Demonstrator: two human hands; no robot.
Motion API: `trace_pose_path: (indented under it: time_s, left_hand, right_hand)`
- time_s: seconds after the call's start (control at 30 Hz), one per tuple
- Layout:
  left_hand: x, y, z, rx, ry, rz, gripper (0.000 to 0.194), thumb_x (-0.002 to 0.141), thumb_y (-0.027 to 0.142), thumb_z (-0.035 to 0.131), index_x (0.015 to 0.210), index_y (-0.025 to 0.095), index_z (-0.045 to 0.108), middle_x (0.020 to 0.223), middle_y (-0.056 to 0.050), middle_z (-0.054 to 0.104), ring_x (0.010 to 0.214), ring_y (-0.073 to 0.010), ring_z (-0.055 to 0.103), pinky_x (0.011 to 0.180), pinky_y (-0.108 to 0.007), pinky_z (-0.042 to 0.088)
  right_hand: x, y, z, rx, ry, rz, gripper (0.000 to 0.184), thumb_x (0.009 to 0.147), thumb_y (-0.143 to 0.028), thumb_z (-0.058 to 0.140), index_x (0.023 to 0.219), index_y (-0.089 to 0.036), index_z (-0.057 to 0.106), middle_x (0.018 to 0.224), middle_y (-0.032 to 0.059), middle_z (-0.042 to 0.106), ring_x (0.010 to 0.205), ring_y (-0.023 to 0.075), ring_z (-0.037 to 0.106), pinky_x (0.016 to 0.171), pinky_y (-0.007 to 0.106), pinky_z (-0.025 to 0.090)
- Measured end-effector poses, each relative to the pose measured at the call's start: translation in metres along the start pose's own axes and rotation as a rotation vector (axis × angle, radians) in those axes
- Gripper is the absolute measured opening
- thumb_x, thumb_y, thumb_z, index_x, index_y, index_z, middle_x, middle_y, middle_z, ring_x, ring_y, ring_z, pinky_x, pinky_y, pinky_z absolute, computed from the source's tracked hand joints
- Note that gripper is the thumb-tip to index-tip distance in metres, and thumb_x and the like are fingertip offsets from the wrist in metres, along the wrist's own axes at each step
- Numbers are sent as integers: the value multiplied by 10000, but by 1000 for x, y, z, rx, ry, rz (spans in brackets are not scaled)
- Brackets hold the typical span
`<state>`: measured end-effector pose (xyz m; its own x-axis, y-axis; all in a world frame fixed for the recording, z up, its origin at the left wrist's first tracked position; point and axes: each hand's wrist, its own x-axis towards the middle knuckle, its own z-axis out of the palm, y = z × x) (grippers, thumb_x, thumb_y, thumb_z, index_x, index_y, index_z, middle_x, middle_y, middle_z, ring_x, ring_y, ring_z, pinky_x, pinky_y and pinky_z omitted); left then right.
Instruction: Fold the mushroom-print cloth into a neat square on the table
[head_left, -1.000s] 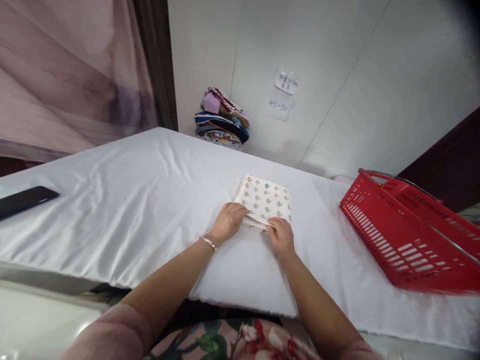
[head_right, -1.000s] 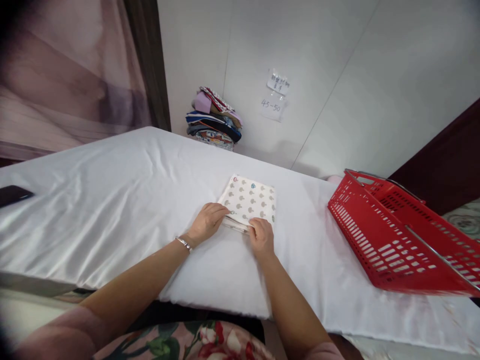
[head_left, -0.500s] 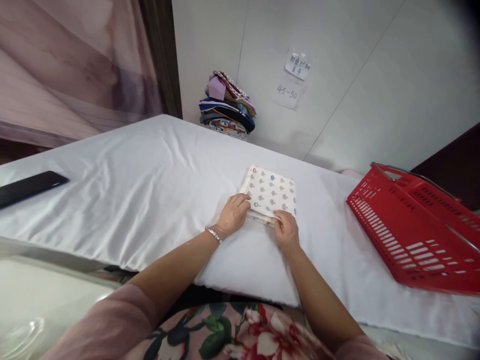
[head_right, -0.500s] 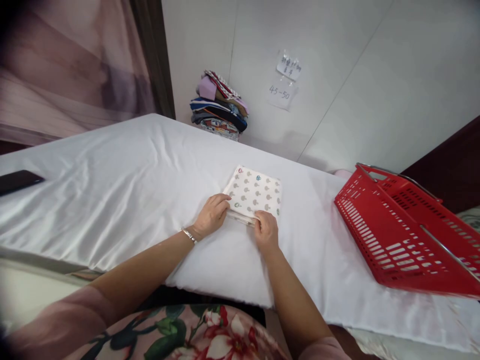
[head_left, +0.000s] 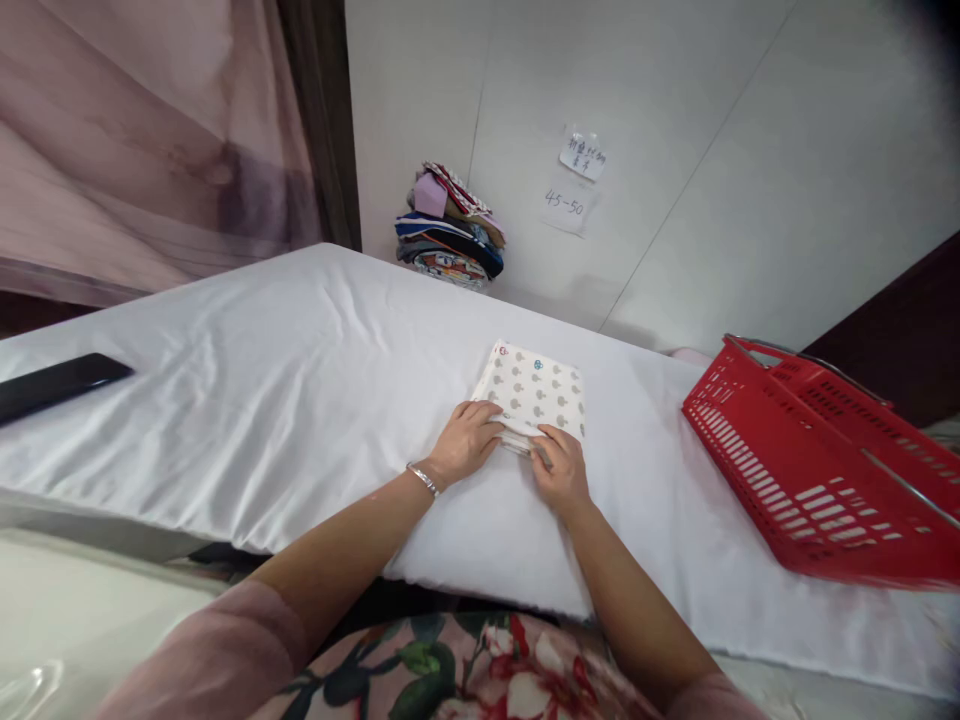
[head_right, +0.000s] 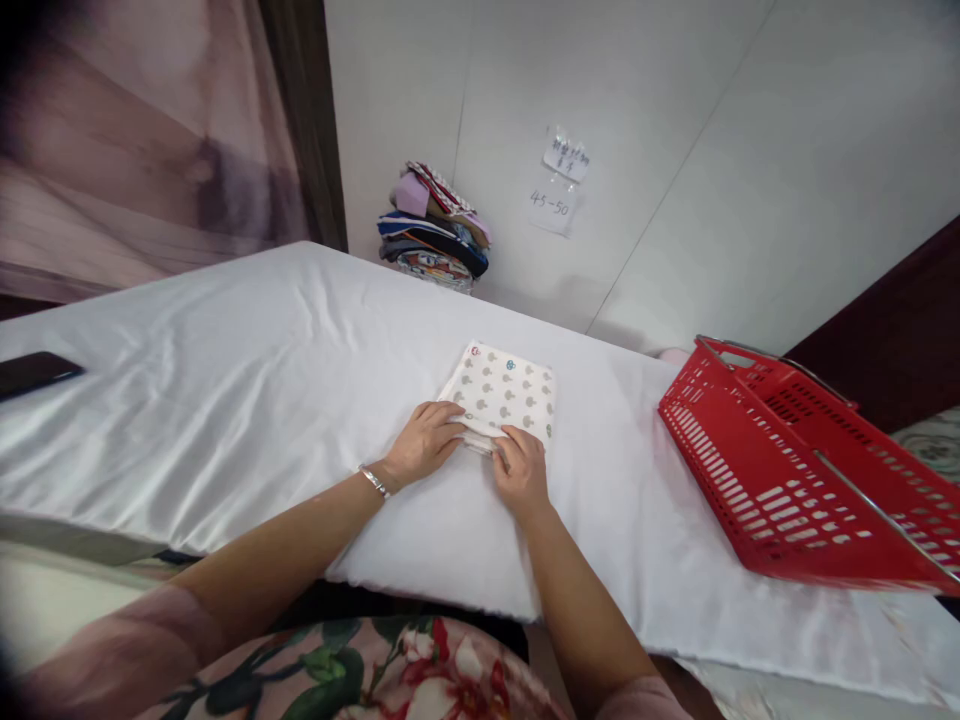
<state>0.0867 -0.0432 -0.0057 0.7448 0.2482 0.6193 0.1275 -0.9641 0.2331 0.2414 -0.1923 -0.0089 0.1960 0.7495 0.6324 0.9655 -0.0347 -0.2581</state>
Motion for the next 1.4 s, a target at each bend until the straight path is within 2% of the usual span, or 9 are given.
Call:
trace_pose_path:
  time_s: [0.1, 0.23, 0.43, 0.6, 0.73, 0.93, 1.2, 1.4]
  left_hand:
    - [0, -1, 1, 7, 5, 6, 187, 864, 199, 461, 896, 207, 645, 1131, -69, 570, 1103, -215, 474, 956, -415, 356]
    - [0, -2, 4, 26, 13, 13, 205, 872, 196, 451, 944, 212, 642, 1149, -68, 568, 1100, -208, 476, 957, -413, 358]
    - [2, -3, 9, 78, 39, 32, 239, 884, 158, 417, 850, 201, 650, 1137, -65, 579, 1071, -197, 493, 946, -407, 364]
    - [1, -1, 6, 115, 63, 55, 243, 879, 123, 407, 845, 195, 636, 1164, -66, 569, 1105, -192, 475, 978, -414, 338]
    - [0, 1, 4, 119, 51, 68, 252, 876, 111, 401, 831, 194, 635, 1152, -65, 573, 1110, -193, 474, 989, -426, 324]
    - [-2, -1, 2, 41, 4, 42, 133, 851, 237, 513, 867, 195, 638, 1152, -77, 565, 1105, -213, 476, 975, -433, 340]
    - [1, -1, 4, 70, 51, 42, 211, 888, 202, 442, 819, 194, 640, 1116, -65, 589, 1082, -192, 494, 971, -416, 353]
    - [3, 0, 4, 142, 94, 72, 241, 897, 173, 414, 810, 198, 637, 1109, -55, 601, 1101, -189, 495, 1014, -440, 309]
  right_hand:
    - [0, 1, 1, -11, 18, -23, 193, 851, -219, 477, 972, -203, 627, 1117, 72, 590, 1024, 201, 525, 918, 365, 381]
    - [0, 3, 4, -40, 9, -26, 206, 879, -213, 443, 982, -207, 621, 1120, 73, 591, 1023, 199, 525, 905, 365, 378]
    - [1, 4, 8, -72, 33, -30, 203, 888, -197, 430, 943, -212, 625, 1098, 64, 598, 1011, 193, 529, 900, 363, 371]
    - [2, 1, 4, -14, 58, -54, 221, 897, -164, 389, 889, -191, 609, 1080, 72, 600, 1018, 181, 528, 903, 355, 370]
    - [1, -1, 3, -15, 17, -65, 220, 901, -164, 381, 867, -195, 596, 1095, 72, 596, 1031, 180, 523, 906, 360, 361]
    - [1, -1, 3, -36, -45, -81, 104, 866, -216, 492, 892, -197, 590, 1125, 73, 586, 1047, 193, 517, 902, 363, 356]
    - [1, 0, 4, -20, 8, -78, 176, 892, -186, 433, 870, -205, 606, 1085, 61, 605, 1015, 182, 536, 895, 359, 378]
    - [1, 1, 5, -33, 59, -70, 212, 893, -208, 421, 863, -197, 630, 1161, 80, 571, 1057, 201, 516, 914, 367, 400]
